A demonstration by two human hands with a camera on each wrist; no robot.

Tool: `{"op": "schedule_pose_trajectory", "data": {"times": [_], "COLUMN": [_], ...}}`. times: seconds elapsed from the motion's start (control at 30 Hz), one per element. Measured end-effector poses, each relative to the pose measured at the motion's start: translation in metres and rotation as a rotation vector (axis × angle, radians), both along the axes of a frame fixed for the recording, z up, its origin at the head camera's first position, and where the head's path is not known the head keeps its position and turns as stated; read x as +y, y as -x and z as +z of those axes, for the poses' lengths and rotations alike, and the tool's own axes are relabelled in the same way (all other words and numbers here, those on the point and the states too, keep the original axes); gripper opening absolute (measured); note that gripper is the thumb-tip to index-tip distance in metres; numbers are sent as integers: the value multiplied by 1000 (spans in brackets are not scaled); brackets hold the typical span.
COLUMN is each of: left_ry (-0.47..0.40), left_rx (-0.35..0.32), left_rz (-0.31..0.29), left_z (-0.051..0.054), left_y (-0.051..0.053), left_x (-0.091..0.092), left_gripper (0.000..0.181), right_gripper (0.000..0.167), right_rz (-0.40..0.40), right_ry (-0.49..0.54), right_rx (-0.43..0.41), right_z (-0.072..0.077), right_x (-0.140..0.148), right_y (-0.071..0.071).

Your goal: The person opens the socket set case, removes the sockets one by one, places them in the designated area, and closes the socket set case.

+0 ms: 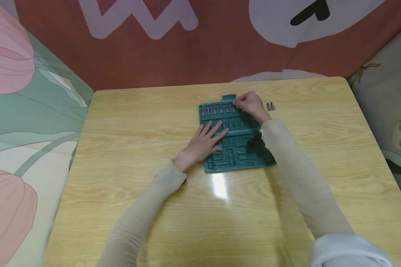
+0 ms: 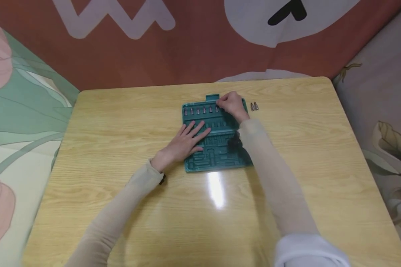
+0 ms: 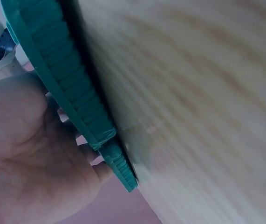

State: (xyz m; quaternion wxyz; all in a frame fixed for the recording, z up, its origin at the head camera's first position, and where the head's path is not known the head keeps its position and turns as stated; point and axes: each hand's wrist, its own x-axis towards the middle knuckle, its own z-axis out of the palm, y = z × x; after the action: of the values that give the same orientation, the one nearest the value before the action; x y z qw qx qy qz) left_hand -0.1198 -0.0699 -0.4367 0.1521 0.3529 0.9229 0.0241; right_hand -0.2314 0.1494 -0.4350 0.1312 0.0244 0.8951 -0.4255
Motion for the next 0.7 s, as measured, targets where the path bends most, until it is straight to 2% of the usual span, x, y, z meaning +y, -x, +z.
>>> {"op": "schedule_pose_trajectory", "data": {"times": [0.13,0.27,0.47,0.7], "left_ry": [-29,-63,-113,-128], "left_rx": [-27,-49,-99,-126], "left_rz": [1,-1,19,34], "left_z": [2,2,4,3], "left_y": [1,1,1,1], "left_x": [-2,-3,-7,-5], "left_gripper": [65,64,61,61], "right_gripper": [32,29,46,42], "right_rz": [6,5,43,55], "right_ry": [-7,-24,-19,-113], "right_rx": [-34,-12,21,36], "right_z": [2,2,2,-1], "right_x": [-2,-3,-8,-8], "right_y": [0,1,2,4]}}
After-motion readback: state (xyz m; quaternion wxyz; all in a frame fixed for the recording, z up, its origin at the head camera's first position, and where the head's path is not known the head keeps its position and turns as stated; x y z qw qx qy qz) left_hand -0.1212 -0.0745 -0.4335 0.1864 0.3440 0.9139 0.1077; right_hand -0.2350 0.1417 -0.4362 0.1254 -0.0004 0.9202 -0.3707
